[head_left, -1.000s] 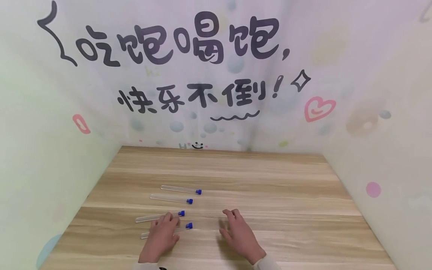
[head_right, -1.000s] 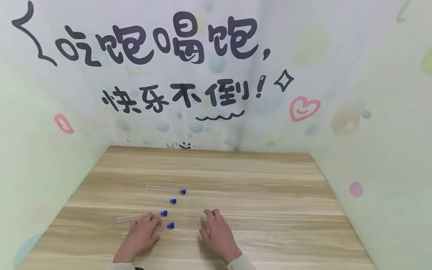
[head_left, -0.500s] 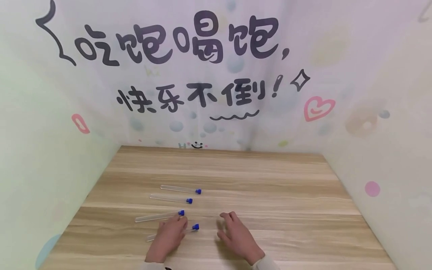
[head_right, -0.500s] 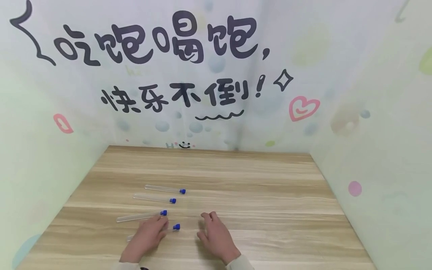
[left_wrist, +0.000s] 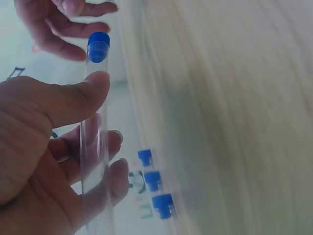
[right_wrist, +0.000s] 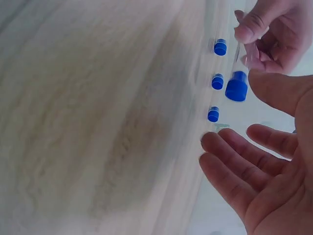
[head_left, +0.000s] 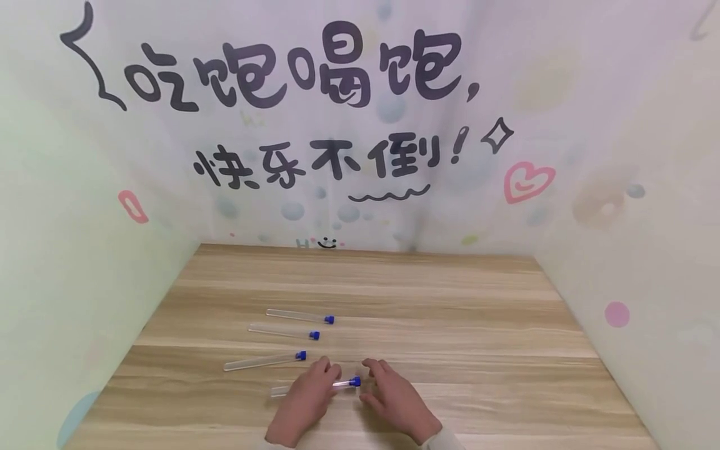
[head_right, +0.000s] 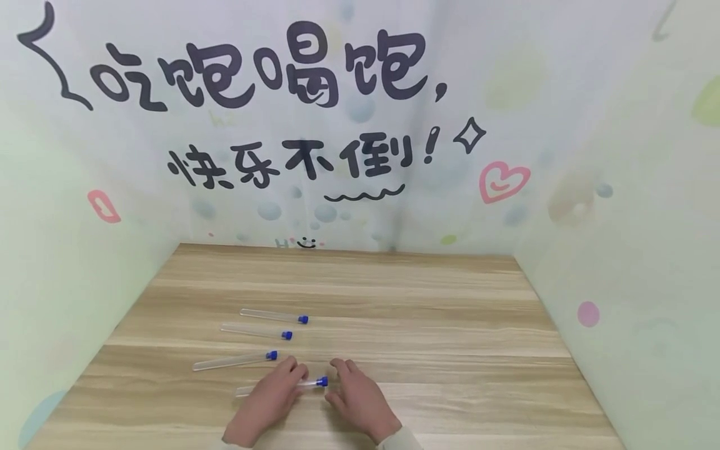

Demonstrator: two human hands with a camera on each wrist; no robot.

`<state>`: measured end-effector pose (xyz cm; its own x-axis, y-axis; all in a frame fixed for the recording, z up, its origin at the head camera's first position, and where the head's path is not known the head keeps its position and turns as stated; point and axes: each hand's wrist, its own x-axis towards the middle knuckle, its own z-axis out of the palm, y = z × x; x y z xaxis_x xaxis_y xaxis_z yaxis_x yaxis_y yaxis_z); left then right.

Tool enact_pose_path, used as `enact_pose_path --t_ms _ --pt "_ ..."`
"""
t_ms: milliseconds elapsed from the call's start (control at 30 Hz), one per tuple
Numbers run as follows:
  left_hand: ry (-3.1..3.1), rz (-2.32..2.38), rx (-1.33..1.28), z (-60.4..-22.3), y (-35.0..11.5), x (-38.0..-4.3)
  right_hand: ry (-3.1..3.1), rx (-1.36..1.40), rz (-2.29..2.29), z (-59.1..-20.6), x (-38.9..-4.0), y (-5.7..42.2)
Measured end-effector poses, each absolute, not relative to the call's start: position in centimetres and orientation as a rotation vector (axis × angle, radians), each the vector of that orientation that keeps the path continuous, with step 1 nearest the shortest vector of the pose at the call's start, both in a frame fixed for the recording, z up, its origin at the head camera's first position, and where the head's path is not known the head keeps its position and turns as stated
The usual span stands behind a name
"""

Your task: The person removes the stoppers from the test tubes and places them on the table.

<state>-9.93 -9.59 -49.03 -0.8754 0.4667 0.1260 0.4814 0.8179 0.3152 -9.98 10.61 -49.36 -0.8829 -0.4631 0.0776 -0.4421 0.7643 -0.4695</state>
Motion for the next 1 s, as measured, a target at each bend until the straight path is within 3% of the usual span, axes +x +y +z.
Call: enact_pose_path --t_ms 400,1000 --pt "-2.856 -0.417 -0.849 -48.6 -8.0 -9.6 3.053 -0.885 -0.626 -48.8 -9.7 10.9" --pt "-2.781 -0.299 -0.912 -47.7 -6.1 -9.6 3.131 -0.871 -0.708 -48.3 -9.7 12.1"
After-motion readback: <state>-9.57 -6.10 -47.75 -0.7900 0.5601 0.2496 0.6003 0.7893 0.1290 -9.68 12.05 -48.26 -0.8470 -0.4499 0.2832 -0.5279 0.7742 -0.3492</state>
